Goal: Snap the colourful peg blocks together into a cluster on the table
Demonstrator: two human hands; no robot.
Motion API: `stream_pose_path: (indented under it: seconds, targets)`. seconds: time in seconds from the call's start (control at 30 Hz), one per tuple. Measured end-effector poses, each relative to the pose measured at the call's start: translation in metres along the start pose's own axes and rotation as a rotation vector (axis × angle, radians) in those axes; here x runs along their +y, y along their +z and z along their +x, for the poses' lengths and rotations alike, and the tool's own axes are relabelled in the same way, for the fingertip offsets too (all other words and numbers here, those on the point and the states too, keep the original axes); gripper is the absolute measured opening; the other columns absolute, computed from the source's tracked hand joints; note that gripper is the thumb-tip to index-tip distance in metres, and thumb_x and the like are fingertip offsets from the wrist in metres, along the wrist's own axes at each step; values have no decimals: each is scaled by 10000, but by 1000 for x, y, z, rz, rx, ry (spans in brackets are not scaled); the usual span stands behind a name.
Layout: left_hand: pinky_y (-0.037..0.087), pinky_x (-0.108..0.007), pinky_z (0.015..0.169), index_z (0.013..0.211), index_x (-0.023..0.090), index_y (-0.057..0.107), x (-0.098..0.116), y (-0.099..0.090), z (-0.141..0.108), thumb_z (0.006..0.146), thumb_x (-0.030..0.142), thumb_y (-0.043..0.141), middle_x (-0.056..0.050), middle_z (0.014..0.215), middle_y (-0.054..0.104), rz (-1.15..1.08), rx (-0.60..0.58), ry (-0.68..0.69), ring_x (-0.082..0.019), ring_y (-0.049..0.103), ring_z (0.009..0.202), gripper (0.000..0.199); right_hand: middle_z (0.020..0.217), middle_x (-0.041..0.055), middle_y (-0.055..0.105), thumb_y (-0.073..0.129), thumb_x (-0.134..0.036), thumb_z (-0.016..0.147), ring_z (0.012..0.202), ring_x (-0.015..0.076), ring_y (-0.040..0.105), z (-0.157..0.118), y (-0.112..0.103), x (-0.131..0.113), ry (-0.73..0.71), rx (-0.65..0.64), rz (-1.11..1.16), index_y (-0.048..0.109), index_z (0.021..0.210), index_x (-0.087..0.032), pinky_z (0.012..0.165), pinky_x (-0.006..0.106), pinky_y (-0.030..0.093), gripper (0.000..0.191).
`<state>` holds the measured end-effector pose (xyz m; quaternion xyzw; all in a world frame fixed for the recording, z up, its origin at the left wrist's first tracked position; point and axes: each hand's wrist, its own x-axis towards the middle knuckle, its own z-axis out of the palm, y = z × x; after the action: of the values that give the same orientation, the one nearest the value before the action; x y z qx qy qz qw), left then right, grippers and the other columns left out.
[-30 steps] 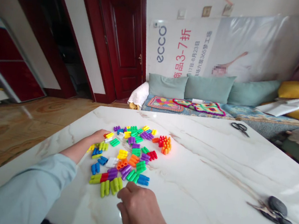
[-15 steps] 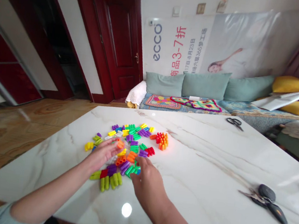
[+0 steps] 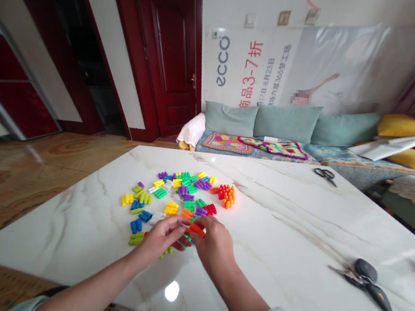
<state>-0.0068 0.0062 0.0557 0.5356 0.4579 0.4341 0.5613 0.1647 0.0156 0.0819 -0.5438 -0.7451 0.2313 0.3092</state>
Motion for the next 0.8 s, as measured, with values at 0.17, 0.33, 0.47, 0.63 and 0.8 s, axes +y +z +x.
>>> stream_pose_path:
  seconds: [0.17, 0.33, 0.47, 0.63, 0.8]
  targets:
    - [408, -433, 948, 916, 247, 700, -1, -33, 10, 854, 257, 550, -77, 979, 660, 890, 237, 431, -274, 541, 1033, 163, 738, 12, 654, 565, -298, 743, 644, 152, 565, 7, -9, 10, 101, 34, -16, 618, 783, -211, 605, 256, 413, 109]
    - [433, -403, 925, 1048, 241, 687, -22, -56, 22, 776, 149, 597, -86, 1031, 645, 1033, 227, 325, -264, 561, 1017, 301, 673, 3, 636, 552, -287, 714, 605, 140, 552, 12, -11, 25, 195, 56, 34, 573, 713, -202, 556, 243, 396, 88]
    - [450, -380, 905, 1132, 251, 649, -34, -58, 28, 782, 111, 553, -94, 1100, 631, 1084, 179, 272, -261, 583, 1036, 388, 695, 10, 649, 559, -203, 673, 637, 148, 566, 15, -11, 37, 234, 48, 20, 614, 727, -193, 565, 238, 404, 78]
    - [463, -362, 881, 1062, 211, 656, -35, -62, 37, 825, 140, 492, -106, 1052, 649, 1074, 258, 291, -248, 601, 994, 296, 711, 22, 664, 526, -132, 696, 661, 153, 585, 18, -15, 55, 293, -16, -16, 685, 775, -190, 602, 240, 423, 187]
    - [494, -358, 825, 1067, 182, 638, -23, -55, 37, 837, 245, 517, -96, 987, 673, 671, 349, 260, -238, 623, 909, 268, 902, 63, 653, 502, -80, 729, 773, 155, 592, 23, -21, 86, 271, 15, -306, 711, 854, -187, 685, 242, 404, 266]
